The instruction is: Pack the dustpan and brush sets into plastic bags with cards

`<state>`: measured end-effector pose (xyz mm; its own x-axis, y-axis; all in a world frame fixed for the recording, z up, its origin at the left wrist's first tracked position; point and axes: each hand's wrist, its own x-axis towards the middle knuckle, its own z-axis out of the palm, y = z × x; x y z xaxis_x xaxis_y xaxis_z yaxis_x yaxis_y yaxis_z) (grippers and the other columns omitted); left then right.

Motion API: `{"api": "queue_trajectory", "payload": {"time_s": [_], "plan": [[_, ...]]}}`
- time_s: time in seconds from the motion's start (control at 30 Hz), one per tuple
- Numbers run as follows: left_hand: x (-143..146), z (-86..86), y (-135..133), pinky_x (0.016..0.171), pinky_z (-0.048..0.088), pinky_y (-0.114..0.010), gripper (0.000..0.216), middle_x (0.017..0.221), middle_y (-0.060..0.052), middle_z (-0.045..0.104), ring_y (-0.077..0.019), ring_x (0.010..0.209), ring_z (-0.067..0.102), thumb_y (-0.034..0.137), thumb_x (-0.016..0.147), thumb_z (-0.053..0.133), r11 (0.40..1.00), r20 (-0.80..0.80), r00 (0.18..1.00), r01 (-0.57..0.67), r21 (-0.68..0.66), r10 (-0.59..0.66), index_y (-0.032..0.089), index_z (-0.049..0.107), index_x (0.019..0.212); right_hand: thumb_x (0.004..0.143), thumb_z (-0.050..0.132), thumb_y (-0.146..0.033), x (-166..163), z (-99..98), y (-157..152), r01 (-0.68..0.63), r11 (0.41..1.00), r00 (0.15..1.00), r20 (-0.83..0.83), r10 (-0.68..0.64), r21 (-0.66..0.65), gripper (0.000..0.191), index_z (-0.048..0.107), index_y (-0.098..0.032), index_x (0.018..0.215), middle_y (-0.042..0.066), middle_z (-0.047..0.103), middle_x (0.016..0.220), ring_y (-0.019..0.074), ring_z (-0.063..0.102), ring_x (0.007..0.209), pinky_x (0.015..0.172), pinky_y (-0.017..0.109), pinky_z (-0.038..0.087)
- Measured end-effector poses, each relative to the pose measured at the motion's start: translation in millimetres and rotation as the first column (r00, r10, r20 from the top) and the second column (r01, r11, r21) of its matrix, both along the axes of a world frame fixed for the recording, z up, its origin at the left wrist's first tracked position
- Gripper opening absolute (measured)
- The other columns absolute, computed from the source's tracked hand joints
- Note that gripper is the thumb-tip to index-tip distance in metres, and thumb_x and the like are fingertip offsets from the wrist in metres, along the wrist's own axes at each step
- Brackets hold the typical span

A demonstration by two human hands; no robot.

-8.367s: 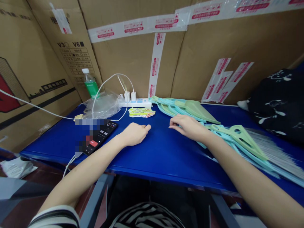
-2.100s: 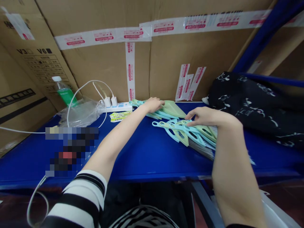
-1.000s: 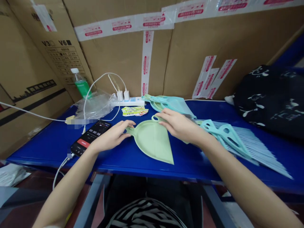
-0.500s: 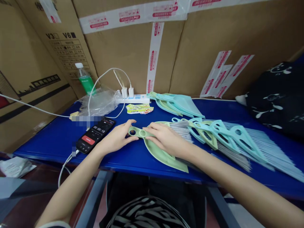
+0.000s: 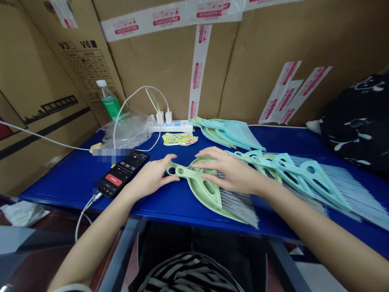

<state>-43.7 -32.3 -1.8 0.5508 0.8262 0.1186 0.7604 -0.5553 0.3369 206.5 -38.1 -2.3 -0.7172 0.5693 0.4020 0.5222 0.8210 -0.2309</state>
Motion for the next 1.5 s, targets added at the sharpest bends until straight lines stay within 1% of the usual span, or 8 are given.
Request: {"api": "queue_trajectory", "payload": {"time_s": [0.2,0.47,0.73,0.8,0.87,0.97,1.13,1.5], "plan": [[0.8,0.3,-0.8,0.072,0.052,-0.032,0.050,0.089,-0.004,0.070,-0.0230,0.079,0.069,0.036,0.087,0.062,0.999,-0.090,0.996,-0.007,0.031,0.010,0.019,0.043,0.131,0.094,0.048,-0.040,5.9,-9.3,2.1,0.017,0.999,0.991,0.134,-0.011,-0.043,0.043,0.059,-0.020,0.131,0.017,0.054,0.138,0.0298,0.049,0.127,0.101,0.052,0.043],[-0.9,-5.3,1.3,0.073,0.053,-0.032,0.049,0.100,-0.006,0.069,-0.0220,0.080,0.069,0.038,0.089,0.058,0.997,-0.054,0.998,0.040,0.069,-0.036,0.022,0.041,0.131,0.100,0.032,-0.039,-6.5,-18.0,-0.9,0.111,0.979,0.987,0.130,-0.089,-0.173,0.044,0.045,-0.034,0.142,0.006,0.036,0.154,0.0260,0.027,0.142,0.112,0.057,0.027],[-0.3,-1.3,-3.3,0.078,0.051,-0.032,0.051,0.118,-0.011,0.063,-0.0187,0.083,0.064,0.040,0.089,0.054,0.986,0.142,0.987,0.095,-0.139,-0.075,0.019,0.042,0.134,0.091,0.036,-0.065,-11.0,-17.1,-6.7,0.100,0.956,0.976,0.214,-0.041,-0.275,0.072,0.028,-0.025,0.151,0.014,0.014,0.159,0.0349,0.002,0.145,0.112,0.066,0.007],[1.1,-0.5,-2.6,0.072,0.050,-0.030,0.046,0.111,-0.010,0.064,-0.0158,0.074,0.062,0.044,0.093,0.043,0.969,0.227,0.973,0.099,-0.225,-0.047,0.017,0.048,0.130,0.091,0.036,-0.065,-12.5,-18.2,-7.7,0.107,0.957,0.975,0.217,-0.048,-0.269,0.073,0.026,-0.026,0.151,0.013,0.013,0.160,0.0353,0.001,0.145,0.112,0.066,0.007],[3.3,-1.9,0.5,0.061,0.047,-0.026,0.044,0.084,-0.003,0.064,-0.0128,0.061,0.055,0.045,0.095,0.034,0.940,0.299,0.954,0.102,-0.326,0.000,0.017,0.054,0.122,0.091,0.036,-0.065,-13.7,-19.3,-8.2,0.106,0.962,0.976,0.209,-0.053,-0.252,0.070,0.026,-0.030,0.151,0.011,0.014,0.160,0.0355,0.004,0.145,0.112,0.067,0.009],[7.3,-7.5,7.4,0.047,0.035,-0.021,0.041,0.056,0.006,0.047,-0.0099,0.048,0.042,0.047,0.093,0.038,0.860,0.409,0.910,0.156,-0.485,0.066,0.017,0.060,0.109,0.092,0.036,-0.064,-15.0,-20.3,-8.6,0.114,0.968,0.975,0.213,-0.065,-0.225,0.067,0.028,-0.032,0.151,0.011,0.017,0.160,0.0369,0.007,0.145,0.111,0.067,0.012],[11.4,-14.8,13.3,0.043,0.026,-0.018,0.034,0.057,0.007,0.042,-0.0068,0.048,0.038,0.047,0.085,0.053,0.743,0.573,0.797,0.265,-0.614,0.190,0.015,0.061,0.093,0.093,0.036,-0.062,-16.8,-21.8,-9.0,0.123,0.978,0.972,0.219,-0.085,-0.168,0.066,0.023,-0.035,0.152,0.010,0.022,0.159,0.0372,0.011,0.145,0.111,0.066,0.015],[10.0,-15.5,15.4,0.043,0.025,-0.018,0.034,0.059,0.007,0.045,-0.0057,0.048,0.039,0.046,0.082,0.059,0.728,0.608,0.772,0.306,-0.614,0.188,0.014,0.061,0.092,0.093,0.035,-0.062,-20.6,-22.4,-9.4,0.149,0.979,0.956,0.272,-0.107,-0.137,0.069,0.022,-0.030,0.152,0.013,0.016,0.159,0.0357,0.008,0.145,0.112,0.065,0.014]]}}
